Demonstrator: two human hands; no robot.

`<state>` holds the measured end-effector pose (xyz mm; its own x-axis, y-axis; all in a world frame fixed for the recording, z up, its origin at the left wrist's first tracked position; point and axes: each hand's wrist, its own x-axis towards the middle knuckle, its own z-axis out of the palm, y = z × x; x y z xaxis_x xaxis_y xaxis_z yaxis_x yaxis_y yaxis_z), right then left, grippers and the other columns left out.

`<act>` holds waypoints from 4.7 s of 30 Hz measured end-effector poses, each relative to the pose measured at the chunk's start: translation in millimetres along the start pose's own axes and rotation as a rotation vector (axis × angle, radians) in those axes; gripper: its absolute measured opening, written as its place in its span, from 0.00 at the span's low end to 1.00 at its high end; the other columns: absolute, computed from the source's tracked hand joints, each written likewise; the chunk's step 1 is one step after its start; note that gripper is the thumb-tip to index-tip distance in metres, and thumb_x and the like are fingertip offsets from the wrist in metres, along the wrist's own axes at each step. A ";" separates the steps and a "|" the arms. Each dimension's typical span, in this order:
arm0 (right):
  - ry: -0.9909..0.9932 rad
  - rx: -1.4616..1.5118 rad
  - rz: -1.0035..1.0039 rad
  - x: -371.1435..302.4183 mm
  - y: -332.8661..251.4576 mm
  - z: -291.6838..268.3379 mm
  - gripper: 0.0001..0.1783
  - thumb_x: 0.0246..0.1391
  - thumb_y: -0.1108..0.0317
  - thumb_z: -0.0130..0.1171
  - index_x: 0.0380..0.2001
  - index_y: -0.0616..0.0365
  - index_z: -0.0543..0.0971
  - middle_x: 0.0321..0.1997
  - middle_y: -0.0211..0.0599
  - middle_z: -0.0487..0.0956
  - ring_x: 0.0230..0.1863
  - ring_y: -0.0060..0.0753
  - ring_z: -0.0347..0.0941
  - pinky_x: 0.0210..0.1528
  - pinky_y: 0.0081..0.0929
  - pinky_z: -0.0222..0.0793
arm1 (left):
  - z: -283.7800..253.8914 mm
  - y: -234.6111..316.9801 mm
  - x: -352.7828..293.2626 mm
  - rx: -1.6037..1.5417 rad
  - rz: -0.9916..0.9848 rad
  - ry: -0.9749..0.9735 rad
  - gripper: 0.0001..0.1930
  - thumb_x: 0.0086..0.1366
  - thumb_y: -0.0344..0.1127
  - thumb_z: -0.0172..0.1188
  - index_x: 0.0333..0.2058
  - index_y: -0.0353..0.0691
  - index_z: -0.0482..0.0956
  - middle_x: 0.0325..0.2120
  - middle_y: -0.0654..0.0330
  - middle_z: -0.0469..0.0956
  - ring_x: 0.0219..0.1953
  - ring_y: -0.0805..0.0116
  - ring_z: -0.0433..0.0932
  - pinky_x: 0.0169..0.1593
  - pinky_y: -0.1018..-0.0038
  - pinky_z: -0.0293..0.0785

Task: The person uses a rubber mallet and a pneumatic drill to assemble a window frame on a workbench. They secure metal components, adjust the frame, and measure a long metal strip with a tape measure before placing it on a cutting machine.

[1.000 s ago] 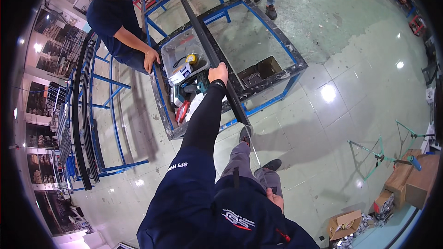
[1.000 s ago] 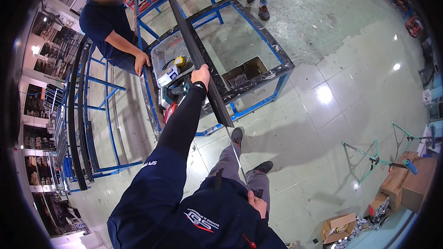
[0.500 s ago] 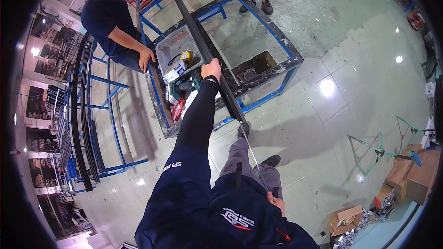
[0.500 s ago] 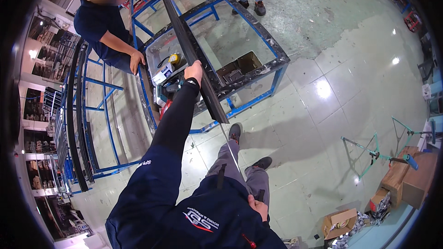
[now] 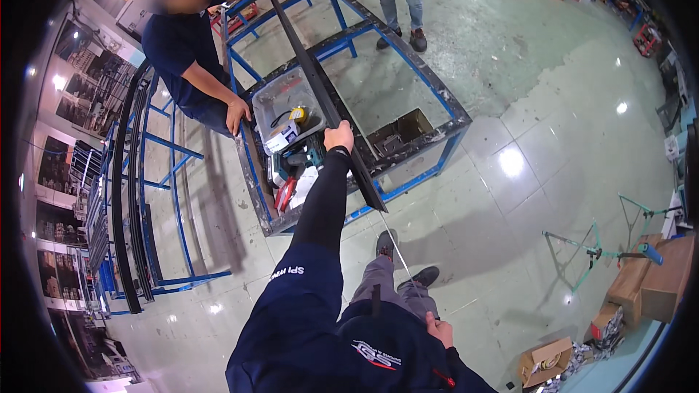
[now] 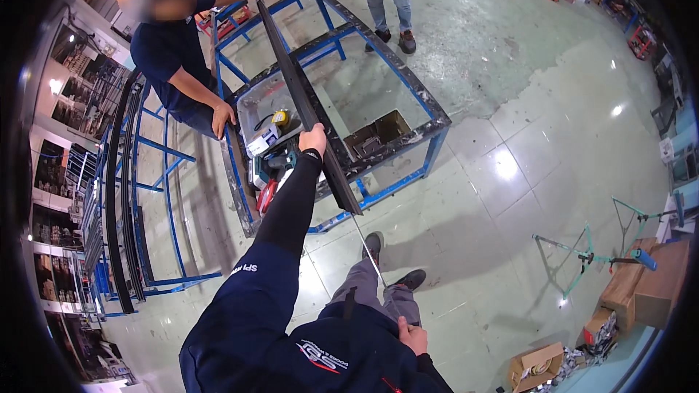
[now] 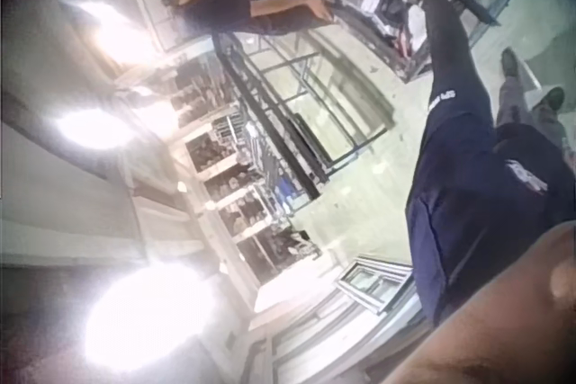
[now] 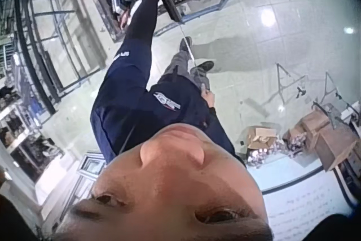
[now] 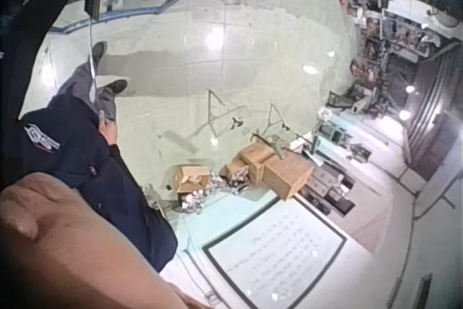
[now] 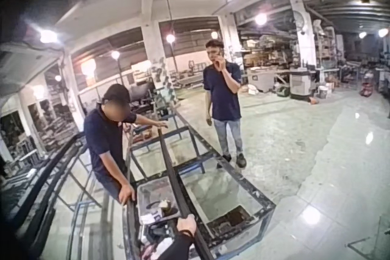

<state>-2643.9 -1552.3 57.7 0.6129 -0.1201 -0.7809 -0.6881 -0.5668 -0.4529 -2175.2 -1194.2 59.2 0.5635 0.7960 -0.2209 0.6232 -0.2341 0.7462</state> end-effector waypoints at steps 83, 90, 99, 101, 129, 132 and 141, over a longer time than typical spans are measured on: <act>-0.046 -0.699 -0.025 -89.6 300.7 14.4 0.33 0.59 0.40 0.54 0.22 0.64 0.78 0.25 0.63 0.75 0.34 0.60 0.75 0.40 0.50 0.66 | -173.0 -319.1 -572.3 -0.476 -0.021 -1.198 0.19 0.68 0.50 0.56 0.38 0.37 0.71 0.19 0.59 0.75 0.21 0.66 0.75 0.29 0.67 0.71; 0.299 -0.335 -0.393 -78.6 185.9 86.3 0.30 0.48 0.52 0.69 0.13 0.70 0.73 0.13 0.48 0.74 0.15 0.41 0.67 0.26 0.46 0.63 | -314.4 -276.1 -475.4 -0.626 0.386 -1.059 0.23 0.63 0.47 0.63 0.48 0.37 0.69 0.30 0.59 0.77 0.30 0.66 0.76 0.35 0.69 0.72; -0.128 -0.468 -0.878 -170.5 16.0 234.0 0.21 0.50 0.59 0.68 0.19 0.65 0.72 0.16 0.39 0.72 0.20 0.30 0.68 0.27 0.37 0.65 | -453.1 -388.4 -384.9 -0.999 0.098 -0.383 0.16 0.72 0.43 0.52 0.49 0.38 0.70 0.33 0.61 0.78 0.34 0.73 0.80 0.36 0.75 0.75; -0.259 -0.355 -0.985 -192.2 0.9 279.2 0.19 0.53 0.60 0.67 0.24 0.65 0.72 0.17 0.35 0.72 0.21 0.25 0.67 0.26 0.33 0.65 | -500.2 -422.1 -365.0 -1.140 0.046 -0.244 0.15 0.73 0.44 0.51 0.48 0.39 0.71 0.33 0.61 0.79 0.34 0.73 0.80 0.37 0.75 0.76; -0.622 -0.417 -1.104 -462.5 -258.1 1179.4 0.10 0.60 0.67 0.57 0.39 0.63 0.79 0.30 0.42 0.82 0.33 0.30 0.79 0.38 0.27 0.74 | -1354.3 -986.0 -97.4 -1.336 0.034 1.317 0.18 0.75 0.53 0.44 0.31 0.49 0.65 0.19 0.71 0.58 0.19 0.80 0.56 0.22 0.81 0.57; -0.735 -0.287 -1.047 -485.7 -299.0 1263.8 0.10 0.60 0.68 0.56 0.41 0.64 0.78 0.31 0.40 0.82 0.34 0.27 0.79 0.39 0.26 0.74 | -1456.5 -1027.5 -96.6 -1.160 -0.015 1.494 0.18 0.75 0.53 0.45 0.30 0.46 0.65 0.19 0.71 0.57 0.19 0.81 0.55 0.21 0.84 0.56; -1.006 -0.419 -1.058 -643.9 -387.4 1499.9 0.12 0.58 0.71 0.50 0.42 0.64 0.77 0.31 0.38 0.82 0.35 0.30 0.79 0.41 0.29 0.73 | -1761.8 -1175.7 -145.1 -0.909 0.100 1.762 0.19 0.77 0.49 0.41 0.28 0.45 0.61 0.19 0.70 0.54 0.18 0.80 0.52 0.18 0.86 0.53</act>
<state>-3354.4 -32.9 90.9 0.1078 0.9689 -0.2227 0.1480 -0.2371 -0.9601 -3945.0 -51.2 320.4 -0.8457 0.5081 0.1633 -0.1030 -0.4557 0.8842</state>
